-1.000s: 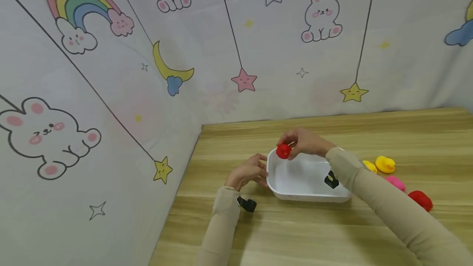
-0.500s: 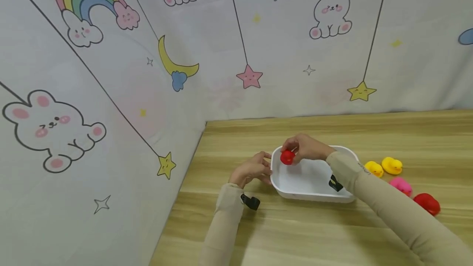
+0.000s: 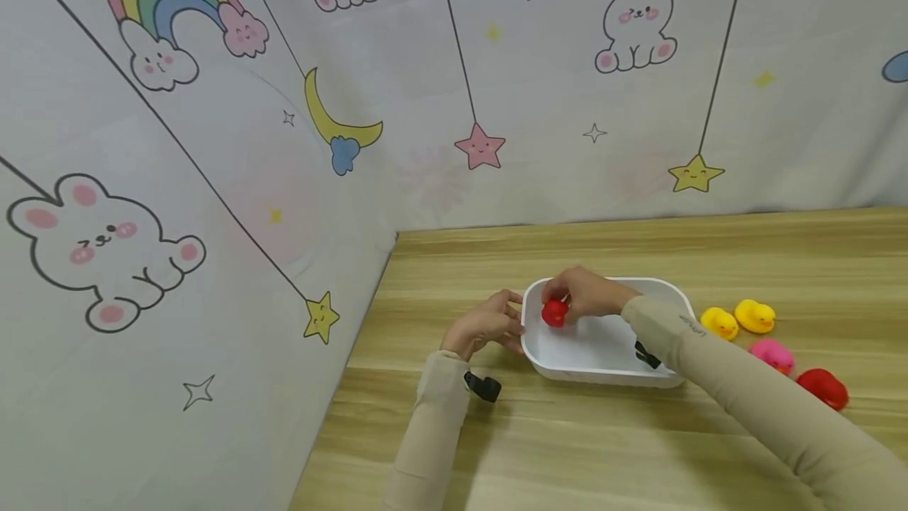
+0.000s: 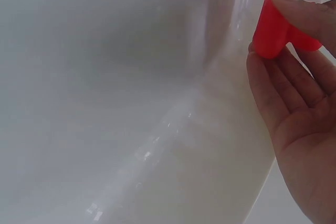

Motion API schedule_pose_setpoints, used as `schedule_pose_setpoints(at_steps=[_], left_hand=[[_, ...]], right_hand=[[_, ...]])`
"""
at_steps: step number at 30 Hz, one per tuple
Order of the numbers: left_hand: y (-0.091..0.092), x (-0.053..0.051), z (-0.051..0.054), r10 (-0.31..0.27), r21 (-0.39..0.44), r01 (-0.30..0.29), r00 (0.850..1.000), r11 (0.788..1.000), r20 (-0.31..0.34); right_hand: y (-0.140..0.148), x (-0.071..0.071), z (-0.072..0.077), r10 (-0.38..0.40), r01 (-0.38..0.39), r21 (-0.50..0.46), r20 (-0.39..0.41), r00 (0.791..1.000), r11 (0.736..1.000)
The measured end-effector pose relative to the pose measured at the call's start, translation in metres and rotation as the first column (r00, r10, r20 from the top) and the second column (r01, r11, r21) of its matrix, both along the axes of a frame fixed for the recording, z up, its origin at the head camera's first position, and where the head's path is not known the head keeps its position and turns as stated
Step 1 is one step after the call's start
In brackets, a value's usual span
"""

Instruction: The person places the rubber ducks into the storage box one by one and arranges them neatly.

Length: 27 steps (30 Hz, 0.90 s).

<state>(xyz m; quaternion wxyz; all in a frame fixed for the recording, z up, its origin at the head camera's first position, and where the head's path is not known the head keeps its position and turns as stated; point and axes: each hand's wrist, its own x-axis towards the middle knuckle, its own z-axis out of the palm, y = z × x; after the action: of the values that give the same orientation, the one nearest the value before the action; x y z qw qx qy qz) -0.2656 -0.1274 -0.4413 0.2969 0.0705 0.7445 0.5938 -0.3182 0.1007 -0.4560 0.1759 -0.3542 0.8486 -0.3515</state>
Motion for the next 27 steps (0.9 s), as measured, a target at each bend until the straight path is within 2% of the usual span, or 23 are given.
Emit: schedule_pose_setpoints(at_steps=[4, 9, 17, 22, 27], left_hand=[[0.001, 0.0, 0.001, -0.002, 0.004, 0.002, 1.0, 1.0, -0.007], [0.002, -0.001, 0.001, -0.012, -0.002, 0.012, 1.0, 1.0, -0.018], [0.003, -0.002, 0.001, -0.009, -0.012, 0.008, 1.0, 1.0, -0.005], [0.003, -0.002, 0.001, 0.0, -0.019, 0.0, 1.0, 1.0, 0.001], [0.001, -0.001, -0.001, 0.003, -0.021, -0.003, 1.0, 1.0, -0.002]], right_hand=[[0.0, 0.001, -0.002, 0.015, -0.013, 0.041, -0.046, 0.999, 0.999], [0.001, 0.005, -0.006, 0.008, 0.006, 0.109, -0.128, 0.992, 0.994], [0.0, 0.007, -0.012, 0.035, -0.006, 0.126, -0.222, 0.974, 0.992], [-0.002, 0.01, -0.008, 0.031, -0.003, 0.142, -0.199, 0.98, 0.99], [-0.002, 0.013, 0.009, 0.007, 0.015, 0.169, -0.13, 0.991, 0.986]])
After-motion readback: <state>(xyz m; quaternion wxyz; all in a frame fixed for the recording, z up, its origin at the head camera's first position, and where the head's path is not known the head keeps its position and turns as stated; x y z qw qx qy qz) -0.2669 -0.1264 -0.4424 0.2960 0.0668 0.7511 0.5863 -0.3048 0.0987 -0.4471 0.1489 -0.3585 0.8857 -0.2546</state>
